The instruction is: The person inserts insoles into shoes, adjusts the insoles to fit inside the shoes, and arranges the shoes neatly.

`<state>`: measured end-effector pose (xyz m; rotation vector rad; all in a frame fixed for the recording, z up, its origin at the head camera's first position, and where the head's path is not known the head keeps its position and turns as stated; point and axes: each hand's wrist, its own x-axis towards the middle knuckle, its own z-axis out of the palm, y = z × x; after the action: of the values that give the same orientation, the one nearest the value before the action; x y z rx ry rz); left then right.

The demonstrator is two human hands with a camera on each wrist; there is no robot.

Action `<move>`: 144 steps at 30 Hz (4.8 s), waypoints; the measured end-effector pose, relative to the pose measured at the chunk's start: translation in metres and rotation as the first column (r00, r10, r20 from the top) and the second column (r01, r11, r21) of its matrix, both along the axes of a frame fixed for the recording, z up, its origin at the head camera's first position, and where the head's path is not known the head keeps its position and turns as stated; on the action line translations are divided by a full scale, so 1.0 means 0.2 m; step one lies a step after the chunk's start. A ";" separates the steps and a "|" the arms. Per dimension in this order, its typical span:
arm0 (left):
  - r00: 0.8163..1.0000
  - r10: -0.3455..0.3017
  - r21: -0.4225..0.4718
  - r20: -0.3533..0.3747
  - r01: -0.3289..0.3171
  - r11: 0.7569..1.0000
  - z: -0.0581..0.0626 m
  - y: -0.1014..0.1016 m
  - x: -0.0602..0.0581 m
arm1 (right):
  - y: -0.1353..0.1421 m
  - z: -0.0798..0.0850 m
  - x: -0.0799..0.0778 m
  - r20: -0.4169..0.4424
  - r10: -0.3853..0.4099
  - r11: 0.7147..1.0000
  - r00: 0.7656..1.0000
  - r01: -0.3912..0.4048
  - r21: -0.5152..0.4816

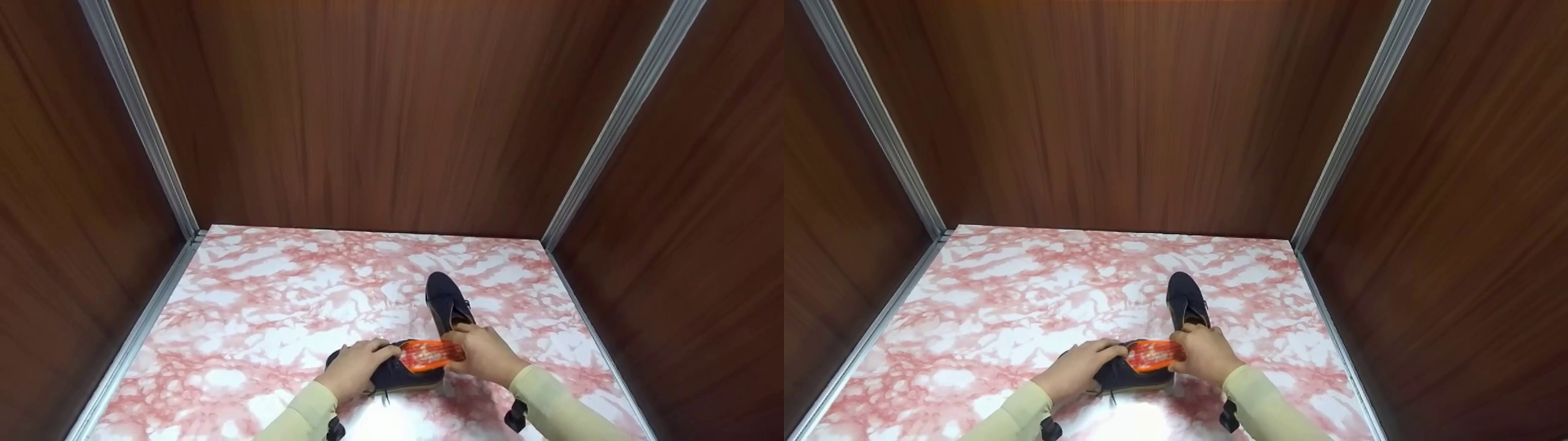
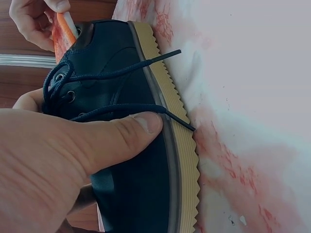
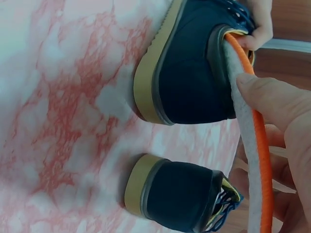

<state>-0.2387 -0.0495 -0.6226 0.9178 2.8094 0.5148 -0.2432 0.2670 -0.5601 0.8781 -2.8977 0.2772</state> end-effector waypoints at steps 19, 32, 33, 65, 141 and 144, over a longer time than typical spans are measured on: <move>1.000 0.007 0.012 -0.009 -0.007 1.000 0.03 0.00 -0.03 | 0.09 0.08 -0.04 0.059 -0.026 0.999 0.998 0.025 0.027; 1.000 0.023 0.052 -0.004 -0.023 0.998 0.00 -0.03 -0.01 | 0.01 0.03 -0.03 -0.131 0.037 0.999 0.991 -0.038 -0.009; 1.000 0.022 0.051 -0.005 -0.022 0.998 0.00 -0.03 -0.01 | 0.01 0.01 -0.03 -0.142 0.048 0.999 0.989 -0.050 -0.013; 0.999 0.018 0.061 -0.027 -0.016 0.998 0.03 -0.02 -0.03 | 0.09 0.10 -0.03 0.021 -0.024 0.999 1.000 0.025 -0.043; 1.000 0.007 0.077 -0.015 -0.006 0.997 -0.02 0.00 0.01 | 0.13 0.03 0.05 0.063 -0.012 1.000 0.998 0.013 -0.021; 1.000 0.007 0.081 -0.008 -0.006 0.997 -0.03 -0.01 0.01 | 0.11 0.03 0.06 0.074 -0.019 0.999 0.997 0.018 0.027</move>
<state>-0.2363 -0.0507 -0.6288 0.9277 2.8183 0.6310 -0.2319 0.2895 -0.5537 0.8625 -2.9822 0.2770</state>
